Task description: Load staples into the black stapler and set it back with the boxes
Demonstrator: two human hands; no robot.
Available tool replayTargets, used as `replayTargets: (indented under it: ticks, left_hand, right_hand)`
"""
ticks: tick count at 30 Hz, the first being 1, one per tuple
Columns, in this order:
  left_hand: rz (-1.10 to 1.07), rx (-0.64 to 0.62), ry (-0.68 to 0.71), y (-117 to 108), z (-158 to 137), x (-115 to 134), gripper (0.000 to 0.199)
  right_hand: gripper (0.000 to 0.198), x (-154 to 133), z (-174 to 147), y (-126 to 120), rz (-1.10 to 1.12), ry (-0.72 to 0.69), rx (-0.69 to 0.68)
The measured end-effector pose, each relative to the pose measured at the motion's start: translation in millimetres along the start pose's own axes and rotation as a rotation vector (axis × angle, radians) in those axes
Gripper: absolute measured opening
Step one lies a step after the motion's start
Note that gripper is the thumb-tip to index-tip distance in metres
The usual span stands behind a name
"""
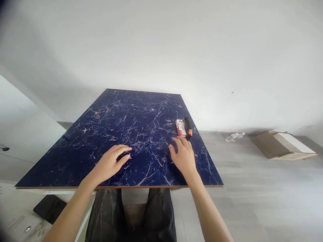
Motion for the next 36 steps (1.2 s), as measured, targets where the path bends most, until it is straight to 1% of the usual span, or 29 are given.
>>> replayTargets:
  ticks: [2, 5, 7, 8, 11, 13, 15, 20, 29, 36]
  left_hand:
    - [0.115, 0.044, 0.011, 5, 20, -13, 0.047]
    - [0.245, 0.099, -0.041, 14, 63, -35, 0.055]
    - [0.312, 0.123, -0.049, 22, 89, -45, 0.054]
    - [0.336, 0.129, -0.032, 26, 98, -48, 0.052]
    - [0.378, 0.125, 0.038, 38, 107, -53, 0.045]
    - [0.38, 0.121, 0.066, 42, 104, -54, 0.041]
    - [0.369, 0.121, 0.075, 43, 99, -54, 0.039]
    - [0.338, 0.139, 0.069, 42, 96, -53, 0.036]
    - [0.356, 0.144, 0.073, 43, 97, -54, 0.036]
    - [0.423, 0.112, 0.038, 44, 97, -52, 0.038]
  right_hand:
    - [0.046, -16, 5, 11, 0.008, -0.037, -0.076]
    - [0.054, -51, 28, 38, -0.01, -0.125, -0.187]
    - [0.054, -78, 45, 60, -0.021, -0.176, -0.232]
    - [0.054, -90, 52, 71, -0.021, -0.186, -0.252]
    - [0.051, -112, 61, 97, -0.025, -0.24, -0.287]
    - [0.049, -115, 61, 105, -0.019, -0.26, -0.277]
    - [0.048, -112, 60, 107, -0.009, -0.262, -0.269]
    - [0.048, -109, 58, 107, -0.011, -0.261, -0.268]
    - [0.048, -110, 58, 107, -0.014, -0.272, -0.253]
    - [0.047, -110, 58, 109, -0.012, -0.26, -0.25]
Point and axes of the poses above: each hand's wrist, its own z-axis towards the middle knuckle, its own y-axis out of the palm, x = y × z, the point moved 3 cm from there along z, towards the middle knuckle, and after that the axes turned 2 degrees about -x, right-handed, at the moved point
